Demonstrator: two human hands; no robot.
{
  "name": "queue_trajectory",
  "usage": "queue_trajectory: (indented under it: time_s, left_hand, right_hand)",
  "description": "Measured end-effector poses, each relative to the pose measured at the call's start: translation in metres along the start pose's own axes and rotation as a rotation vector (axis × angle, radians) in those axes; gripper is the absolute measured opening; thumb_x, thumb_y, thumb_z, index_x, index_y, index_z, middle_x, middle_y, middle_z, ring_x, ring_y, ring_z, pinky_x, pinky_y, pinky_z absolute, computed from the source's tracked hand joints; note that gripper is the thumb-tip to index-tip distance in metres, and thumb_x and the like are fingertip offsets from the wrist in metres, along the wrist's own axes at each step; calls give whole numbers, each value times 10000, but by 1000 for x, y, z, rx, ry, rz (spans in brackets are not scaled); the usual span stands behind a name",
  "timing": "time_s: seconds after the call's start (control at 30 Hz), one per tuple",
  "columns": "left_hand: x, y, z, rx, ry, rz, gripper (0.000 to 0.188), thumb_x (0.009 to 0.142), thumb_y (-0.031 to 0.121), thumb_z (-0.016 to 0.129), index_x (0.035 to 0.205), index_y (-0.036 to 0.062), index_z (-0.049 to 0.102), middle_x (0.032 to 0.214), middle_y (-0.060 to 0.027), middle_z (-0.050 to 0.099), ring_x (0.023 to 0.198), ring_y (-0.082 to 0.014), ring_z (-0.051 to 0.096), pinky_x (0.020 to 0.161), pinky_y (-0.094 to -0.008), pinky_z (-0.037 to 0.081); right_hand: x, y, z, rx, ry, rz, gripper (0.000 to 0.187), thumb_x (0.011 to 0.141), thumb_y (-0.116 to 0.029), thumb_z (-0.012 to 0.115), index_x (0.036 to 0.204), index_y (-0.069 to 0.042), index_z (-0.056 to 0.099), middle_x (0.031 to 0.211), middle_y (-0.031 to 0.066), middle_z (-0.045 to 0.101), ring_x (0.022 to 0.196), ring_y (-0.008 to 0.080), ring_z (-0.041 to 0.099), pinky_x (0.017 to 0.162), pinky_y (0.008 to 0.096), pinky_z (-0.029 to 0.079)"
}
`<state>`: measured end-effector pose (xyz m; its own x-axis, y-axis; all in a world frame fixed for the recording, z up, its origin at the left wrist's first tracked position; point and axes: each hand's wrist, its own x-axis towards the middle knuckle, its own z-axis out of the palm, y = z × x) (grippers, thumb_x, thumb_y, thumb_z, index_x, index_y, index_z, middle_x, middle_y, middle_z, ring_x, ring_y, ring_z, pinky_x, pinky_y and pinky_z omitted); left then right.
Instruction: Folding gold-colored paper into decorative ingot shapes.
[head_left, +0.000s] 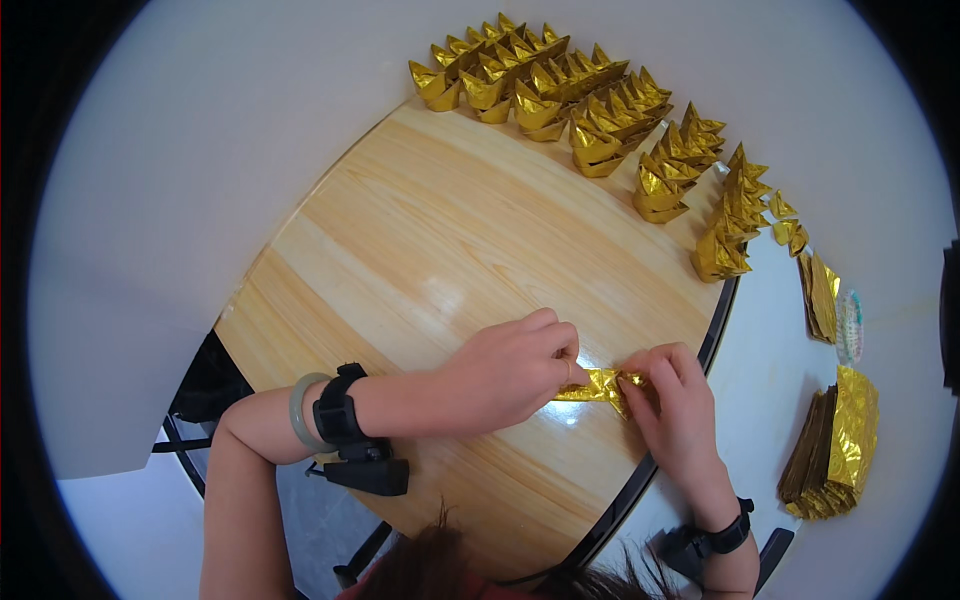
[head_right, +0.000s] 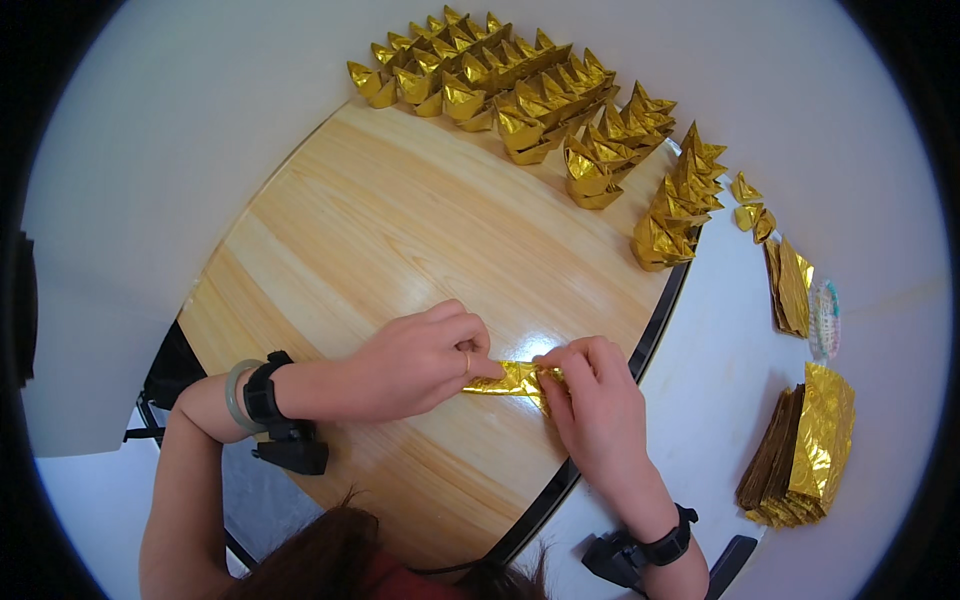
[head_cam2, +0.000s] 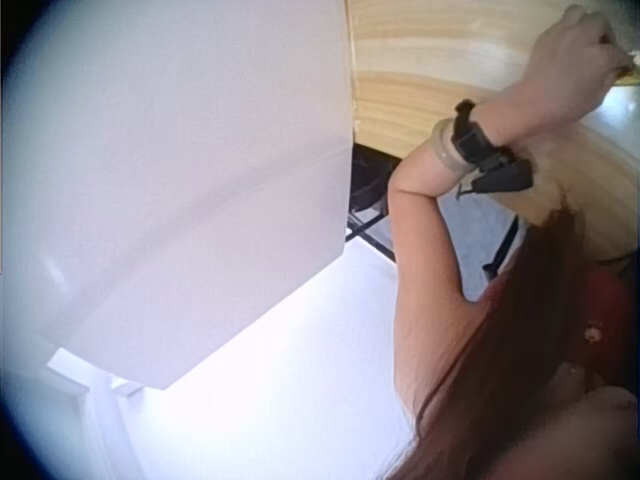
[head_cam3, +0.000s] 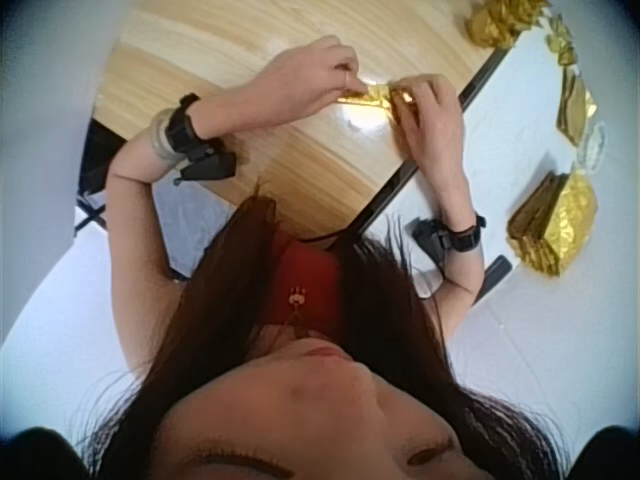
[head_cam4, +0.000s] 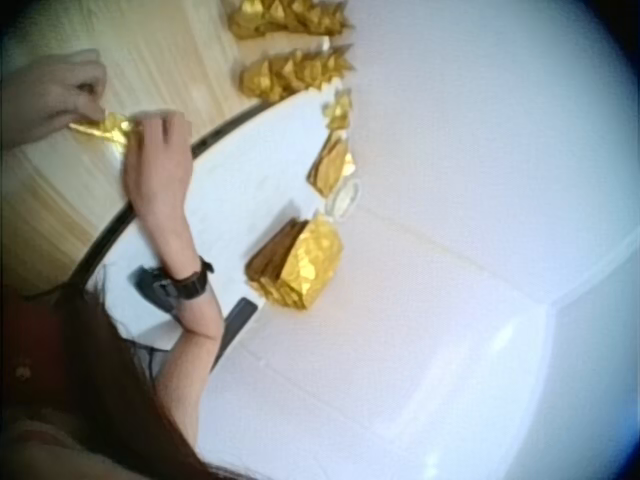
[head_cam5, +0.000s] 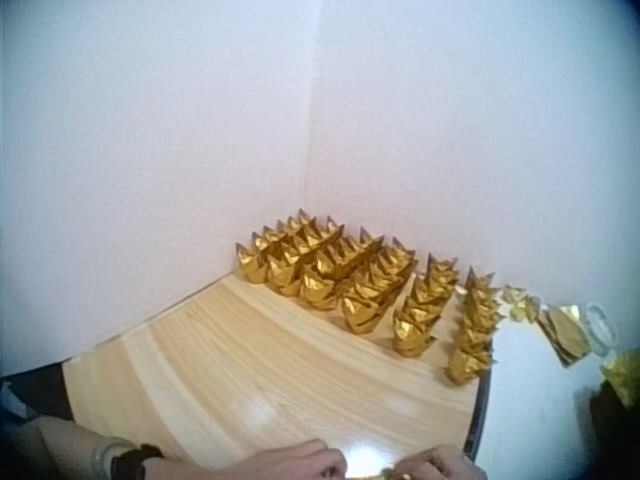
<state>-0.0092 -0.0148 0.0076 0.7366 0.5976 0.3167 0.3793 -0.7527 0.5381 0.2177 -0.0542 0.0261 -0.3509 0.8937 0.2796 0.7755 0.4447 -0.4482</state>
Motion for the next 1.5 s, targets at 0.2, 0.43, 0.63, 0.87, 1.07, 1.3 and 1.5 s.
queue_trajectory:
  time_s: [0.2, 0.43, 0.63, 0.87, 1.07, 1.3, 1.5]
  left_hand:
    - [4, 1, -16, -11, -116, 73, 241, 785, 144, 691, 1021, 99, 679, 950, -38, 560, 886, -229, 549, 701, -328, 487]
    - [5, -3, -18, -47, -138, 64, 203, 821, 173, 678, 1006, 91, 668, 954, -23, 577, 891, -206, 564, 688, -322, 501]
    - [4, -11, -10, -65, -33, 28, 164, 846, 226, 658, 915, 78, 668, 899, -35, 604, 882, -221, 573, 739, -328, 504]
    - [6, -5, -6, -62, -102, -23, 270, 788, 222, 729, 973, 93, 578, 950, -47, 560, 912, -263, 534, 783, -355, 462]
    - [3, -4, -7, -60, -96, 2, 345, 781, 228, 728, 1075, 112, 588, 947, -51, 545, 900, -260, 510, 786, -358, 454]
    - [7, -7, -3, -27, -143, 42, 414, 796, 230, 706, 1203, 211, 631, 907, -42, 521, 879, -244, 493, 782, -344, 445]
    - [7, -7, -8, 0, -212, 51, 339, 806, 228, 695, 1144, 235, 685, 899, -37, 521, 875, -242, 491, 762, -335, 443]
  right_hand:
    - [-5, -2, -8, -115, -122, -302, 375, 683, -10, 681, 1055, -53, 666, 1002, 43, 633, 923, 226, 603, 720, 321, 534]
    - [-3, 2, -11, -53, -159, -281, 439, 659, 5, 657, 1093, -59, 664, 999, 37, 633, 930, 224, 600, 747, 322, 542]
    - [-2, -1, -12, -56, -184, -273, 473, 684, 3, 649, 1149, -85, 657, 1004, 26, 629, 925, 213, 597, 726, 315, 537]
    - [-16, -17, -5, -350, -229, -312, 481, 763, -82, 614, 1243, -110, 615, 1105, 61, 585, 1033, 223, 568, 883, 361, 484]
    - [-17, -22, -9, -467, -194, -293, 483, 782, -98, 601, 1265, -95, 589, 1249, 82, 567, 1171, 244, 539, 1002, 418, 423]
    - [-30, -3, -28, -517, -265, -169, 505, 787, -64, 575, 1290, -103, 563, 1381, 31, 529, 1255, 233, 508, 1038, 439, 399]
    - [-36, 14, -29, -439, -149, -107, 520, 750, 1, 609, 1261, -83, 570, 1262, 65, 592, 1158, 255, 554, 964, 380, 456]
